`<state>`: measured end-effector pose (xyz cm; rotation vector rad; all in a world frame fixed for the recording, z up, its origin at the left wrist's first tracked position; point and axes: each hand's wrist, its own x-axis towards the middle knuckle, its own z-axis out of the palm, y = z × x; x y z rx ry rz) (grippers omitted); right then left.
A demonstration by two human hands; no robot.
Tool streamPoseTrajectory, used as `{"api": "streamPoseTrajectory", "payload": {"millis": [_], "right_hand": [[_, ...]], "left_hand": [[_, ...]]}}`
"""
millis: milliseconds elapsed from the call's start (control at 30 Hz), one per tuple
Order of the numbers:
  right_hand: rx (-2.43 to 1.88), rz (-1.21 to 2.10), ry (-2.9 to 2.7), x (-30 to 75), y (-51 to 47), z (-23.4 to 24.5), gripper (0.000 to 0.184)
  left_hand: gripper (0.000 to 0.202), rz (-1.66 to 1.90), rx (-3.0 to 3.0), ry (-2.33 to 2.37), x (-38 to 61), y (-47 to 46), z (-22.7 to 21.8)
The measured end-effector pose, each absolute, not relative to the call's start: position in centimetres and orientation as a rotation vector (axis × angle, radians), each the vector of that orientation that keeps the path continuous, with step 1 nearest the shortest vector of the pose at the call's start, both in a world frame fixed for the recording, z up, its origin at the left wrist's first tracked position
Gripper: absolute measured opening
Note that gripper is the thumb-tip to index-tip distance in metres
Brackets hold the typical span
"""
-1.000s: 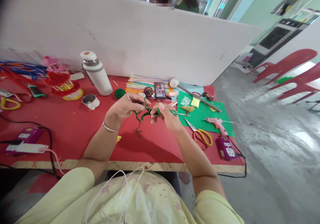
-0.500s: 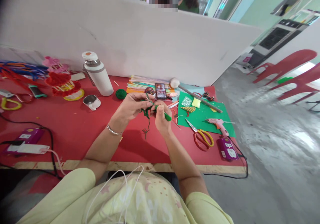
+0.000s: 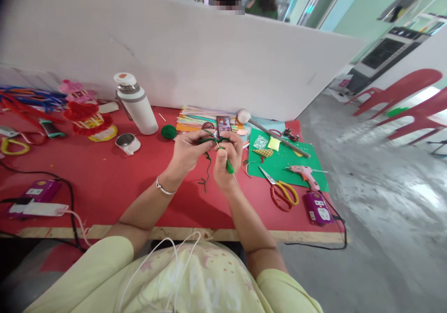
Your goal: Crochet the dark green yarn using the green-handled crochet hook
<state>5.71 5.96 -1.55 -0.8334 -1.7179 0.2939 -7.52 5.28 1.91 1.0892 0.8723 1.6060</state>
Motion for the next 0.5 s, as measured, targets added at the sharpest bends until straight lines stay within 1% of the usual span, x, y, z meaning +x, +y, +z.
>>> {"api": "streamPoseTrajectory", "payload": {"millis": [33,67,200,333,500], "right_hand": [[-0.864,0.201,-1.512,5.0,5.7,-1.8,0.056],[-0.866,0.155,-1.439,4.4,5.6,-2.1,0.055],[-0.802,0.105,-1.484,3.7,5.6,-1.8,0.061],[-0.689,0.246,-1.625,5.4,6.1,-1.0,0.068],[-0.677,0.505,-1.637,6.5,6.3,-1.1,0.068]], "left_hand": [[0.019,1.581,1.023,0.857,-7.3,5.2,1.9],[0.022,1.546,0.959,0.841,-7.2,5.2,1.9],[0.027,1.401,0.840,0.770,-8.1,5.4,2.2],[0.025,1.242,0.808,0.646,-9.6,5.8,2.3],[0.024,1.151,0.826,0.547,-9.8,6.0,2.1]]}}
